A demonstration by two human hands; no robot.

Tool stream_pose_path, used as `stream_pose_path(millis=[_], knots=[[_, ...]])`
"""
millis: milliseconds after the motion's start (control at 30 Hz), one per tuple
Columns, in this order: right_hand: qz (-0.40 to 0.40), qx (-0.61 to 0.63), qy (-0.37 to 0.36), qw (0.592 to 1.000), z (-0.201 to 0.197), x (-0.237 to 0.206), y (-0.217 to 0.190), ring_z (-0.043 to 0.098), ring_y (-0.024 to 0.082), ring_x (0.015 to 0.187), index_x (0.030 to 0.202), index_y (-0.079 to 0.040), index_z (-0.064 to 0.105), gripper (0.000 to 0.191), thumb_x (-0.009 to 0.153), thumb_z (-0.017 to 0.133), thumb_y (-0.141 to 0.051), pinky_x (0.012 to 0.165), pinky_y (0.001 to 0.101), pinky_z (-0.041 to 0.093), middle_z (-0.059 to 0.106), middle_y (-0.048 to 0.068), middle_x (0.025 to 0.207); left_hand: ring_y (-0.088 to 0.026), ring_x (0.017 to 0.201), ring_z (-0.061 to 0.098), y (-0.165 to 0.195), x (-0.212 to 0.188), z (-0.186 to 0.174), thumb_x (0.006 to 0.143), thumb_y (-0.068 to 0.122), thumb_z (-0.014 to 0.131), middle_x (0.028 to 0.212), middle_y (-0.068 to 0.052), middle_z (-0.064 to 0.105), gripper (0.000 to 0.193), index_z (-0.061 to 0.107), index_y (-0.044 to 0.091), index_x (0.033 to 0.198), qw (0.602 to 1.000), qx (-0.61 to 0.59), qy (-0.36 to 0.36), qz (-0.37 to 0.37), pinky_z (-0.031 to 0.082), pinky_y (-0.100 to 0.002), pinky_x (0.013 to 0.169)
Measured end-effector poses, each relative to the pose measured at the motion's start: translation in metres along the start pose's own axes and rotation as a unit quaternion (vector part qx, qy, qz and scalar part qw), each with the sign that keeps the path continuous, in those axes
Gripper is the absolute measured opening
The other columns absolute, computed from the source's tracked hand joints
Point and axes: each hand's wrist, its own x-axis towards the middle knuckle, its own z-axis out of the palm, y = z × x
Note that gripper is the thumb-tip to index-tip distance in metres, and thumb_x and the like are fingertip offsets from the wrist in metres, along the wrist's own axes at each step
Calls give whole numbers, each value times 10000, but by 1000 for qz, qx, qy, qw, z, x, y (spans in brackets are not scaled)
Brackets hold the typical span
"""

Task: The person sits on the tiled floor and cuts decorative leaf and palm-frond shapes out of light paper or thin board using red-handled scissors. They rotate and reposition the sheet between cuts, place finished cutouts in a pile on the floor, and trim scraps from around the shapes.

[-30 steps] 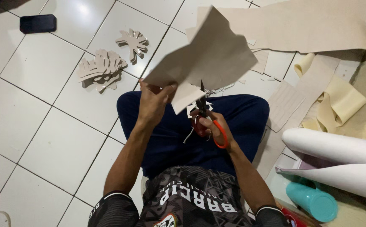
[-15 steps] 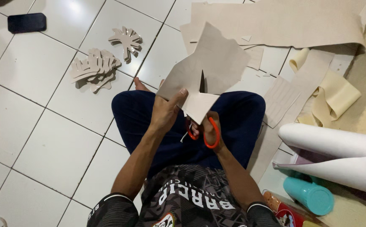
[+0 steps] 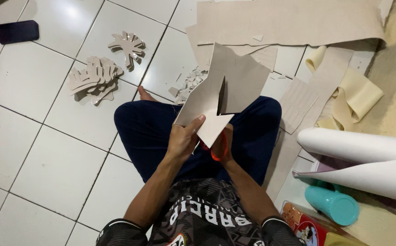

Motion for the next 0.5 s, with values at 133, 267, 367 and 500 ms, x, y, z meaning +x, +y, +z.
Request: stream_pose_path(millis=[133, 267, 367, 500], knots=[[94, 48, -16, 994, 0, -2, -6, 594, 123, 523, 868, 4, 671, 418, 987, 608, -392, 457, 272, 436, 639, 49, 639, -203, 906, 708, 15, 7, -1, 886, 28, 706, 1072, -145, 682, 459, 535, -110, 1289, 998, 38, 44, -3, 603, -295, 748], [197, 203, -166, 945, -22, 7, -25, 598, 141, 591, 927, 13, 647, 468, 1067, 519, -416, 543, 283, 464, 627, 64, 672, -253, 888, 721, 64, 17, -19, 851, 67, 689, 1018, -184, 690, 493, 537, -168, 1257, 982, 184, 44, -5, 604, -323, 767], [247, 158, -212, 932, -34, 14, -44, 596, 138, 635, 1054, 23, 624, 422, 1039, 519, -386, 569, 278, 477, 589, 37, 760, -253, 932, 710, 91, 14, -30, 848, 74, 700, 994, -186, 684, 558, 482, -143, 1315, 955, 297, 22, 7, 582, -309, 851], [303, 138, -260, 907, -42, 22, -66, 608, 121, 647, 1169, 16, 634, 459, 1004, 484, -384, 580, 270, 517, 581, 27, 758, -224, 937, 696, 108, 17, -35, 840, 81, 668, 988, -136, 694, 555, 573, -90, 1359, 938, 346, 35, 22, 577, -318, 799]])
